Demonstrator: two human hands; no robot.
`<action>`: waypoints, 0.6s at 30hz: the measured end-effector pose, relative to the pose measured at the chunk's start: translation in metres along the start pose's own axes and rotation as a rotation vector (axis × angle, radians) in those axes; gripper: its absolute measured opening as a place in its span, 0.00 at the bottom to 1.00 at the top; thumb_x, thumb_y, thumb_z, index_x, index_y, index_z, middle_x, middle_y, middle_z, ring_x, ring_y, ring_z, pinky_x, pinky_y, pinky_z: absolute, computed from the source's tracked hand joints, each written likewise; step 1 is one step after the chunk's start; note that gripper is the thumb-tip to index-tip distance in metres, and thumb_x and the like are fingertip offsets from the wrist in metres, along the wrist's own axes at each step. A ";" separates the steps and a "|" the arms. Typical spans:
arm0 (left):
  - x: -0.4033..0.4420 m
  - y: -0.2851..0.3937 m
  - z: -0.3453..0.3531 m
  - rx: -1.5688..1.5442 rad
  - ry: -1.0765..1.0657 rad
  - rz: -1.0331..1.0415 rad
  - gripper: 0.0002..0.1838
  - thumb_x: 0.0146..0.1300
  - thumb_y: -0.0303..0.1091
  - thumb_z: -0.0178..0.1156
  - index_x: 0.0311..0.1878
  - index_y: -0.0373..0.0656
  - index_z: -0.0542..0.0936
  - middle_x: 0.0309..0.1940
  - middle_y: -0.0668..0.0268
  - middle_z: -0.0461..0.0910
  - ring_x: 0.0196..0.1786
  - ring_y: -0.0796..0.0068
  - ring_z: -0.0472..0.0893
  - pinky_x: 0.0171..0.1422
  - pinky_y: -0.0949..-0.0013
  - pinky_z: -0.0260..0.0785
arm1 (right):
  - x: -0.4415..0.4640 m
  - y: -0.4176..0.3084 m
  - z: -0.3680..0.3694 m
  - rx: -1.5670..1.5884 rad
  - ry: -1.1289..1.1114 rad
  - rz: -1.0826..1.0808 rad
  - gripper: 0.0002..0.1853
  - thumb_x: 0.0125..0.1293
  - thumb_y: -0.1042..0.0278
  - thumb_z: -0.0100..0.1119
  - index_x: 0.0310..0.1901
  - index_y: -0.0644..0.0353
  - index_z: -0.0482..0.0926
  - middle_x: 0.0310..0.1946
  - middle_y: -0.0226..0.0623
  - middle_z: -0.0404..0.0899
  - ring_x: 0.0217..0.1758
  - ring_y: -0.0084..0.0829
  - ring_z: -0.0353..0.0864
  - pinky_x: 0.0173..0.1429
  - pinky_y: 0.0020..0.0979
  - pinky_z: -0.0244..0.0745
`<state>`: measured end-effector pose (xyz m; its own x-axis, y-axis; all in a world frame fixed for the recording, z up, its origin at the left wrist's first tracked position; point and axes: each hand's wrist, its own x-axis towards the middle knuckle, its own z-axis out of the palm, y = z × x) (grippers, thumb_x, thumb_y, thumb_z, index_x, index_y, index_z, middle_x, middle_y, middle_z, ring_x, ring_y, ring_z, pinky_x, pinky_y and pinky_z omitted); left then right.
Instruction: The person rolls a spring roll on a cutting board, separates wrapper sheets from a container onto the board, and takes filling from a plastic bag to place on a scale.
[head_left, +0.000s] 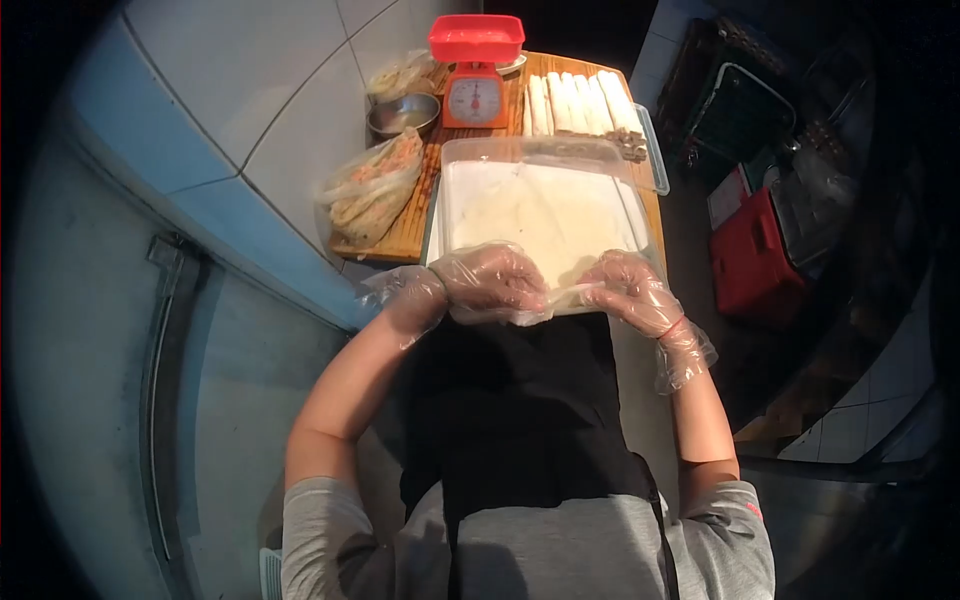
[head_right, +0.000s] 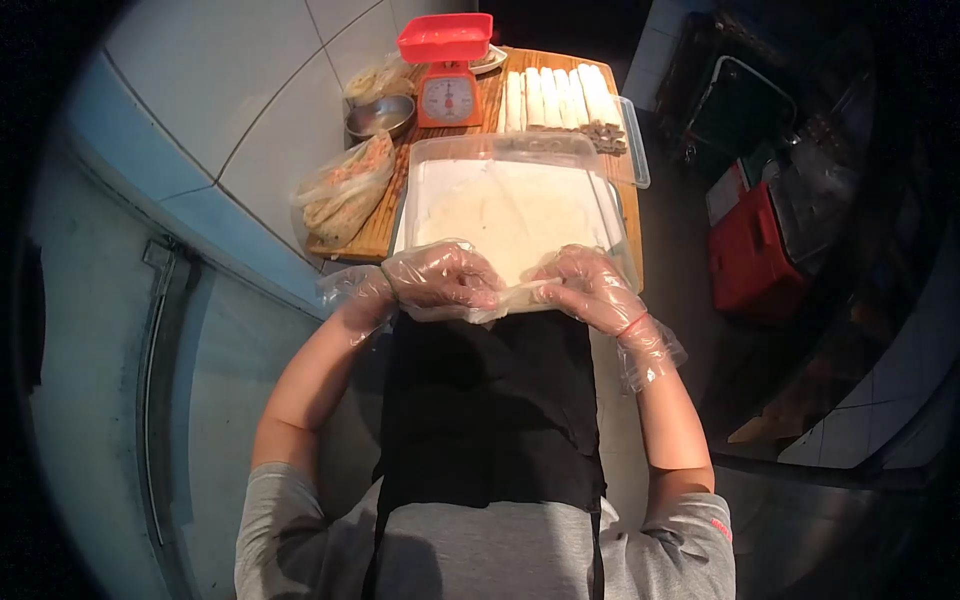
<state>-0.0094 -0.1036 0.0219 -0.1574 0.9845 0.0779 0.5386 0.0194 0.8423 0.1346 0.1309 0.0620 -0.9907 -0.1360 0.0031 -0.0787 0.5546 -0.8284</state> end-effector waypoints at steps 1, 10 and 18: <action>0.006 -0.004 -0.005 -0.039 -0.038 -0.094 0.18 0.66 0.45 0.62 0.46 0.37 0.81 0.33 0.66 0.81 0.32 0.74 0.79 0.41 0.68 0.72 | 0.003 -0.003 -0.002 0.078 0.000 0.056 0.11 0.61 0.65 0.69 0.40 0.62 0.84 0.33 0.32 0.78 0.37 0.25 0.76 0.46 0.29 0.72; 0.012 -0.018 -0.009 -0.340 0.059 -0.330 0.23 0.67 0.52 0.62 0.50 0.39 0.80 0.39 0.70 0.78 0.42 0.81 0.74 0.49 0.72 0.67 | 0.047 0.004 0.002 0.305 0.056 -0.045 0.11 0.65 0.75 0.63 0.50 0.63 0.83 0.44 0.31 0.82 0.48 0.22 0.80 0.54 0.25 0.75; 0.035 -0.004 -0.081 -0.292 0.162 -0.456 0.18 0.63 0.41 0.68 0.52 0.41 0.80 0.36 0.74 0.78 0.35 0.85 0.72 0.38 0.75 0.64 | 0.086 0.034 -0.035 -0.012 0.019 -0.152 0.31 0.57 0.68 0.73 0.63 0.64 0.75 0.51 0.39 0.81 0.60 0.36 0.78 0.66 0.38 0.71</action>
<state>-0.0839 -0.0829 0.0647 -0.4581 0.8480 -0.2667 0.1386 0.3645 0.9208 0.0428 0.1667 0.0536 -0.9690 -0.2042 0.1389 -0.2296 0.5381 -0.8110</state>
